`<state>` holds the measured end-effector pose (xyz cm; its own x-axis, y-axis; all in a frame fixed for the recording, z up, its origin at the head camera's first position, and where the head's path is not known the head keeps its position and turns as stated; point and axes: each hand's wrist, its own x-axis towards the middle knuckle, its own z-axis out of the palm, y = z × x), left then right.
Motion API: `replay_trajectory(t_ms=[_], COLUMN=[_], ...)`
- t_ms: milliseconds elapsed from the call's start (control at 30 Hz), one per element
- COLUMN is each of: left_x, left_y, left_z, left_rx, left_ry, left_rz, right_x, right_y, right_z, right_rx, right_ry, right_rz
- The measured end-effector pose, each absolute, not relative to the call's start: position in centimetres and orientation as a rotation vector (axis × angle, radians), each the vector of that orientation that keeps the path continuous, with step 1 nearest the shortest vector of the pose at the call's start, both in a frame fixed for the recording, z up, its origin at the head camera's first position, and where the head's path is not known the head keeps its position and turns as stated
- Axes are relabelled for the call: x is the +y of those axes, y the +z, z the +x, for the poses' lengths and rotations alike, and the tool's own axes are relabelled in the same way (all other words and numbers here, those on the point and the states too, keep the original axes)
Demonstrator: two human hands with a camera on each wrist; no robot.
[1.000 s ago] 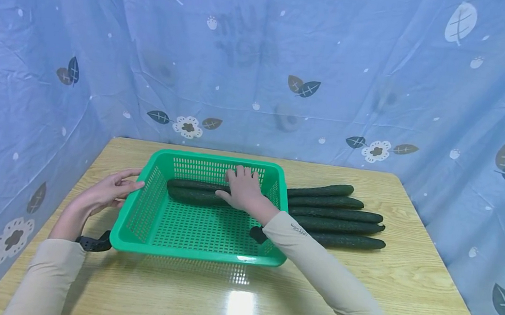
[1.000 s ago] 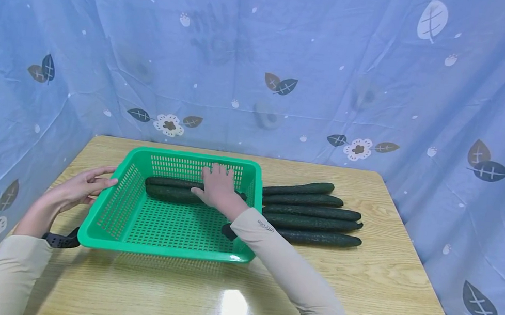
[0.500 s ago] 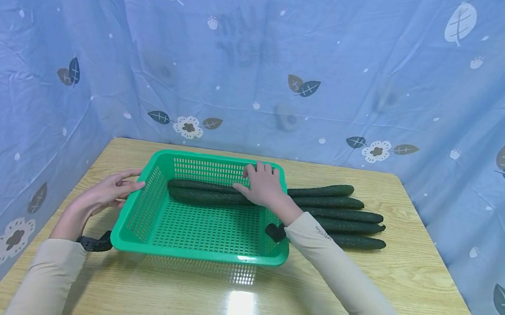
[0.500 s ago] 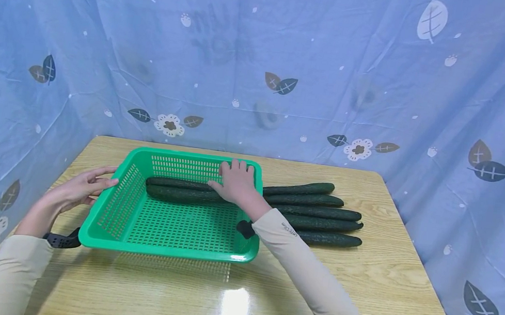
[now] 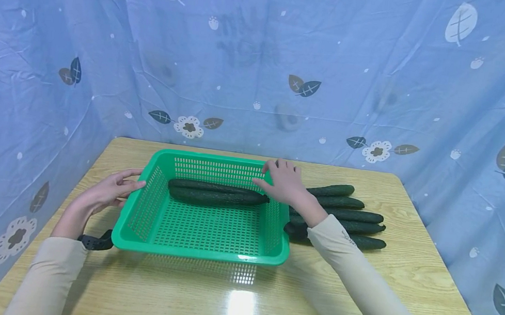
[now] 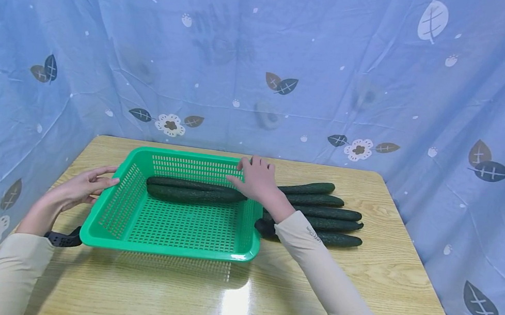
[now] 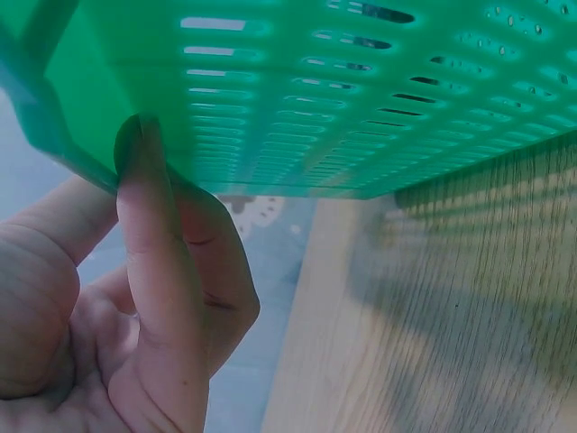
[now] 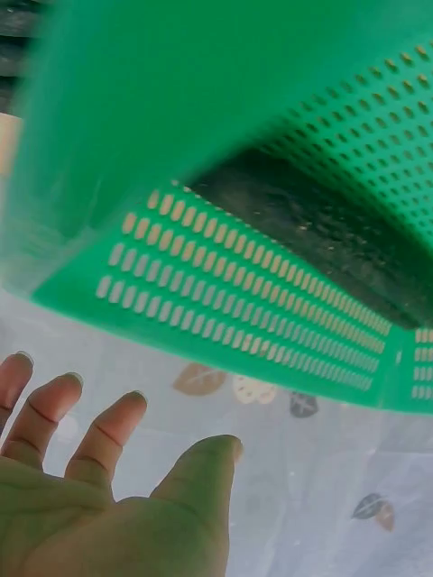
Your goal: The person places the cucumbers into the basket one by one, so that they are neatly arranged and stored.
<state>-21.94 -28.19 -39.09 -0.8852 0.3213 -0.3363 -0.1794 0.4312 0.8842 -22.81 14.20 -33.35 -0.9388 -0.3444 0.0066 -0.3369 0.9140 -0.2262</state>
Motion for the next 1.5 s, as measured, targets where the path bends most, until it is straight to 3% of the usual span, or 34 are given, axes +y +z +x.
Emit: replay_trajectory(t_ms=[1500], left_x=[-28.2], left_y=[-39.6], left_z=[-21.8], left_rx=[2.244], left_ry=[1.472], left_rz=[0.124], right_x=[25.8], right_y=[-38.8], right_z=[-18.1], right_rx=[3.129], right_ry=[-0.497], right_rz=[-0.325])
